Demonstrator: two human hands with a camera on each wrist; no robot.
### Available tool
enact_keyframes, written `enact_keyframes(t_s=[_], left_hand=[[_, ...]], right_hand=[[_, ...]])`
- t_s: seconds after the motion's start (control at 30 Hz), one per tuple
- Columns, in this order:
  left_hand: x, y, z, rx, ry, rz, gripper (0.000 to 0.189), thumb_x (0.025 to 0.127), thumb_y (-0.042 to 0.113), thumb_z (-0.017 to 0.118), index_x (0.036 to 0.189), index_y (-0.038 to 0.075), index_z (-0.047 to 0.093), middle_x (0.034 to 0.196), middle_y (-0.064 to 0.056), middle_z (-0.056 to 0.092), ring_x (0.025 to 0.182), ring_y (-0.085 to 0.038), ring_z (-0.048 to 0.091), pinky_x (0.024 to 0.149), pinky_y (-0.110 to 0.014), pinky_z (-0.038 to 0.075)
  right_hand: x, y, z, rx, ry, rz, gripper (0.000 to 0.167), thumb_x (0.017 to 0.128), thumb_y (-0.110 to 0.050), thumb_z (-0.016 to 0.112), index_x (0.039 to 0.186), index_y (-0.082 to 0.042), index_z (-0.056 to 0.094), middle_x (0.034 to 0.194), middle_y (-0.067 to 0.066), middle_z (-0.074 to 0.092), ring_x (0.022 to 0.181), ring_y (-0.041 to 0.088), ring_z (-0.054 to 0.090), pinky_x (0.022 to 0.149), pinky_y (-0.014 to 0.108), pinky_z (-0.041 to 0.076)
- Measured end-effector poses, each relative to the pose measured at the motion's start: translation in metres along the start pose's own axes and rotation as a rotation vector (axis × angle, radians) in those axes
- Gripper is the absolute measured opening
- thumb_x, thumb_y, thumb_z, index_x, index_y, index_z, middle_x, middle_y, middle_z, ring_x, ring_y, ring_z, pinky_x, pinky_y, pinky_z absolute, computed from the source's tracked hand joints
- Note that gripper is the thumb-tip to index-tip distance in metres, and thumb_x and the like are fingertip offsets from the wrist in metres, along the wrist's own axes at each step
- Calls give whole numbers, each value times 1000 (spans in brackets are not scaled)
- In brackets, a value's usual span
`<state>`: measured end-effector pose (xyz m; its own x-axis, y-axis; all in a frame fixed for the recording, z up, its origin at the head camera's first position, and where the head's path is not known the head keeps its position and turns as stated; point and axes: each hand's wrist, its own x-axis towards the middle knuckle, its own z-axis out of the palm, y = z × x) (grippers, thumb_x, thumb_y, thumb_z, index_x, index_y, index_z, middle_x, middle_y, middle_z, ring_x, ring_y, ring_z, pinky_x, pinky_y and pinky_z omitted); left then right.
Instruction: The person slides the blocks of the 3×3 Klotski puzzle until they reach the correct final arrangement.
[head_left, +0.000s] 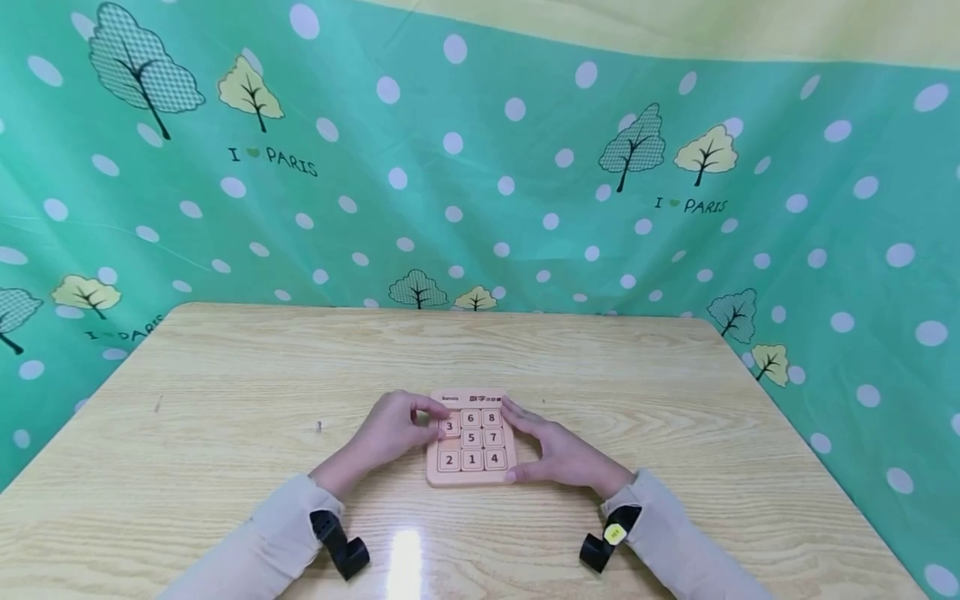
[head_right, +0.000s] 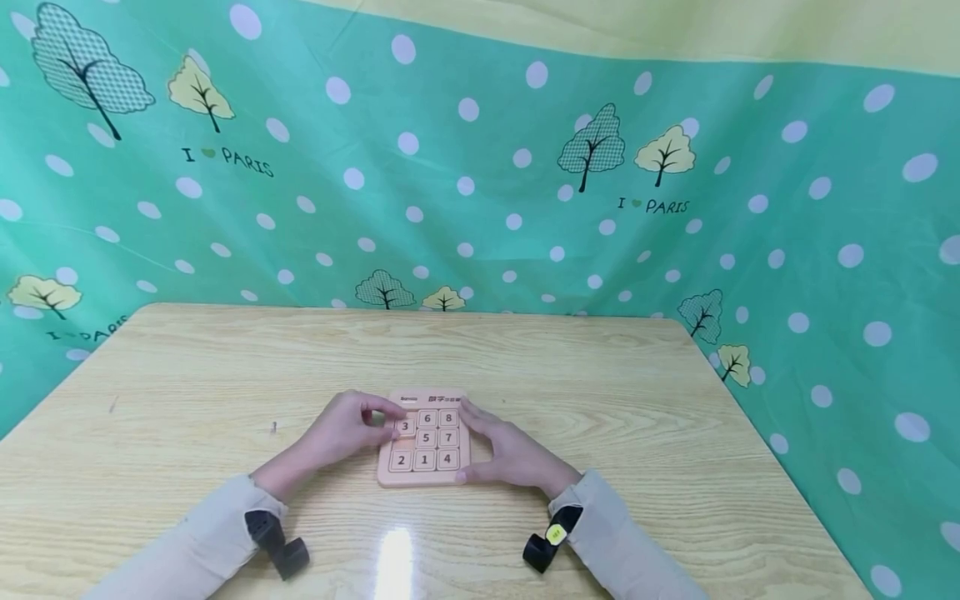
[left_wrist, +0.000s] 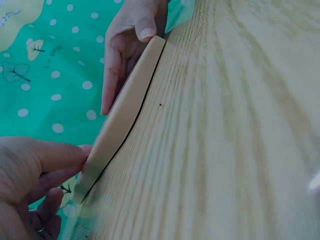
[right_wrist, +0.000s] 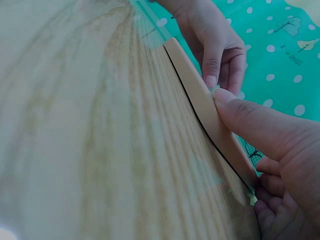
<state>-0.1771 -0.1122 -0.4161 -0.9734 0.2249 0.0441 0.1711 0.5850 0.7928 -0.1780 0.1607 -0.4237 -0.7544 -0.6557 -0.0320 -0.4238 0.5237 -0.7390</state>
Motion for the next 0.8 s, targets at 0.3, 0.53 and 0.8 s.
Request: enact_keyframes(t_s=[0.3,0.53,0.8], left_hand=[[7,0,4,-12,62,32,21,73,7,77,91,17,75,94,1,70,59,-12,47,54,-24,39],[6,2,4,-17,71,13,21,73,7,77,92,16,75,90,2,69,58,-12,46,52,-23,38],[-5,7,2,-66,6,49,20,74,7,76,93,13,74,92,0,69,56,-12,44,49,-22,37]], right_hand=[[1,1,0,-7,-2,3,94,77,-43,74,148,-10,24,157,1,10,143,25,12,113,46,14],[1,1,0,-6,-5,17,93,77,-43,74,149,-12,24,157,0,9,143,24,10,113,46,13],[1,1,0,-8,-1,12,93,76,-43,75,149,-13,25,157,0,9,143,25,10,113,47,13]])
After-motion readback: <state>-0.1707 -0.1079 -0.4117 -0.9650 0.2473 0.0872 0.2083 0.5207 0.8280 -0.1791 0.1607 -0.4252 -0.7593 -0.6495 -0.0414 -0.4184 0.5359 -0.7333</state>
